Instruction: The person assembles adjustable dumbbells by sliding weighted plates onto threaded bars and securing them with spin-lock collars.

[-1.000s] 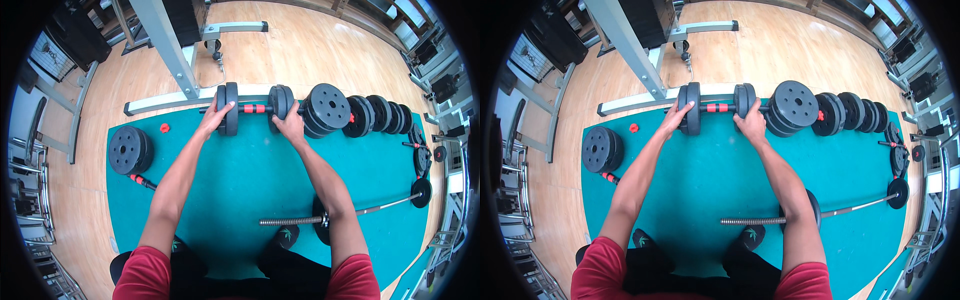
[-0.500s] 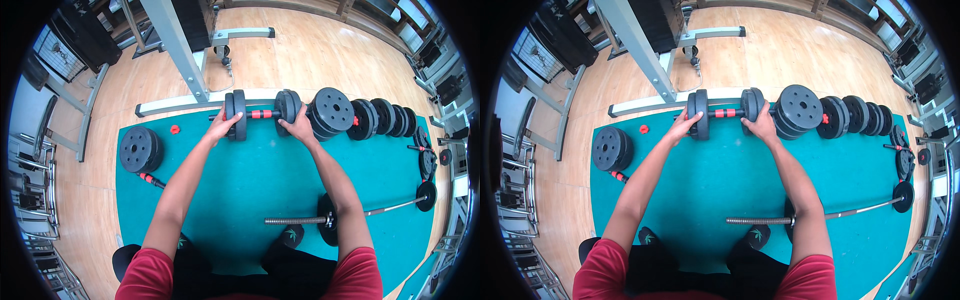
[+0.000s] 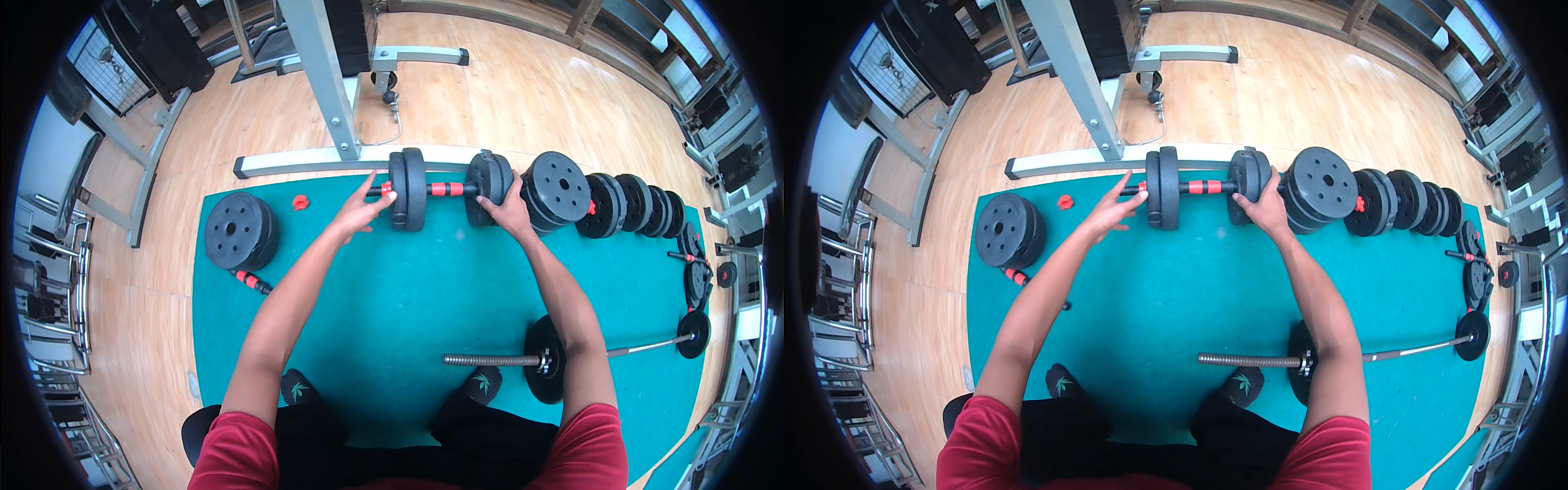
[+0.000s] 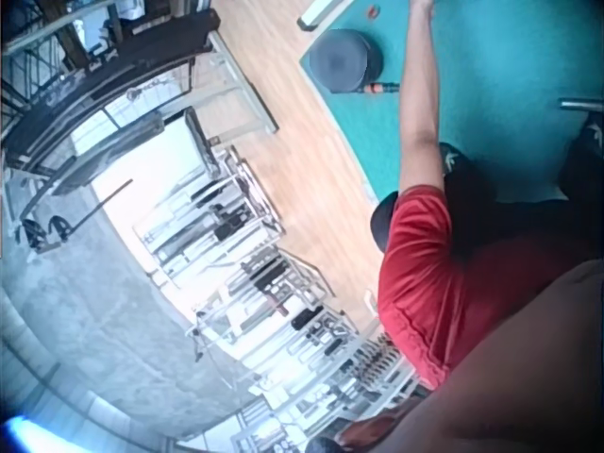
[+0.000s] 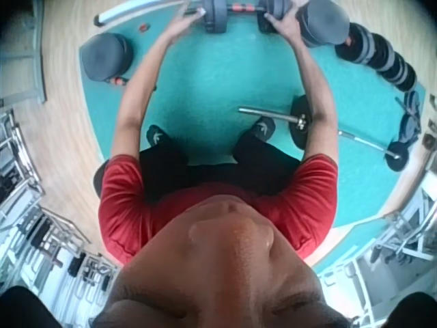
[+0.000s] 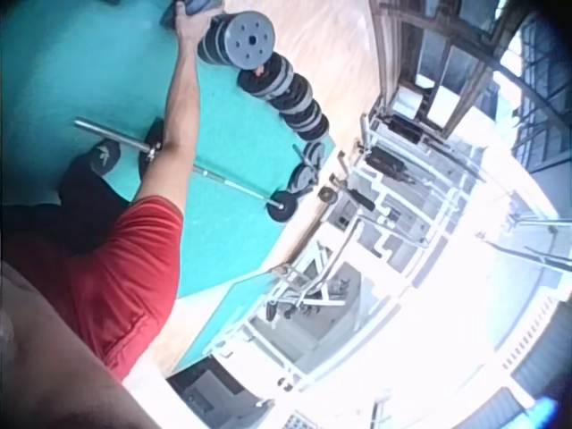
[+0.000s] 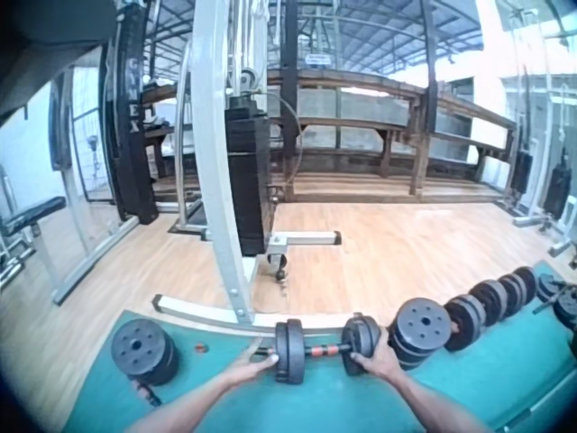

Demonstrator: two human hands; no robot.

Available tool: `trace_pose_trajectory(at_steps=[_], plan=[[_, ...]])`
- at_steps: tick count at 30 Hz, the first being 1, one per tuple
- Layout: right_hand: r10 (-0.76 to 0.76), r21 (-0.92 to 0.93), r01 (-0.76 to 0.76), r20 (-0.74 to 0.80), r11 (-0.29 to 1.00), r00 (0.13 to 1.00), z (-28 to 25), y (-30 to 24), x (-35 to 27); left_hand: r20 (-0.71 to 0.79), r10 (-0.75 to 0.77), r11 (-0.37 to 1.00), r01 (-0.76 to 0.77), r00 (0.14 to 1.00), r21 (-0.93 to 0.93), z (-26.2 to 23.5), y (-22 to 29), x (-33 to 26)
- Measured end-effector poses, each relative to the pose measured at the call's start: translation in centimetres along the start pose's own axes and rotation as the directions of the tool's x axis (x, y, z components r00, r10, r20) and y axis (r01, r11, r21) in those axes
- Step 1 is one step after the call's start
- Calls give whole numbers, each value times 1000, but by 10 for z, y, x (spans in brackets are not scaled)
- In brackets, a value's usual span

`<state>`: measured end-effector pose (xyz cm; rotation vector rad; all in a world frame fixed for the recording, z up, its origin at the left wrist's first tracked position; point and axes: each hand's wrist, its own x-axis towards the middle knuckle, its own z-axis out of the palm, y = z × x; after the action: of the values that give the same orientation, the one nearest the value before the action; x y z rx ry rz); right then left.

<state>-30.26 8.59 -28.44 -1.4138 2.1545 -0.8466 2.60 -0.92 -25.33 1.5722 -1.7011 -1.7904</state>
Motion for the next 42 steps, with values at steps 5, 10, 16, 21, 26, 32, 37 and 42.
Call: trace_pose_trajectory(at_steps=[5, 10, 16, 21, 26, 32, 37, 42], plan=[[-20, -159, 5, -98, 987, 995, 10, 0, 0, 70, 150, 985, -155, 986, 78, 31, 3, 0], [-1, -219, -22, -105, 975, 995, 19, -17, -5, -156, 382, 924, -375, 911, 69, 57, -39, 30], [44, -170, -64, -121, 983, 992, 18, -8, 3, -434, 374, 924, -368, 820, 101, 90, -17, 23], [59, -145, -82, -152, 986, 987, 24, -12, 3, -523, 309, 951, -272, 795, 149, 92, -5, 30], [58, -171, -92, -198, 981, 978, 23, -12, 5, -538, 287, 948, -155, 792, 278, 80, 28, 44], [88, -198, -119, -160, 973, 983, 14, -30, 23, -563, 250, 948, -81, 787, 308, 75, 42, 45], [55, -225, -89, -151, 970, 987, 13, -21, 31, -539, 255, 947, -93, 803, 309, 78, 37, 44], [13, -185, -38, -135, 982, 991, 17, -14, 32, -483, 321, 943, -227, 815, 244, 73, 22, 43]])
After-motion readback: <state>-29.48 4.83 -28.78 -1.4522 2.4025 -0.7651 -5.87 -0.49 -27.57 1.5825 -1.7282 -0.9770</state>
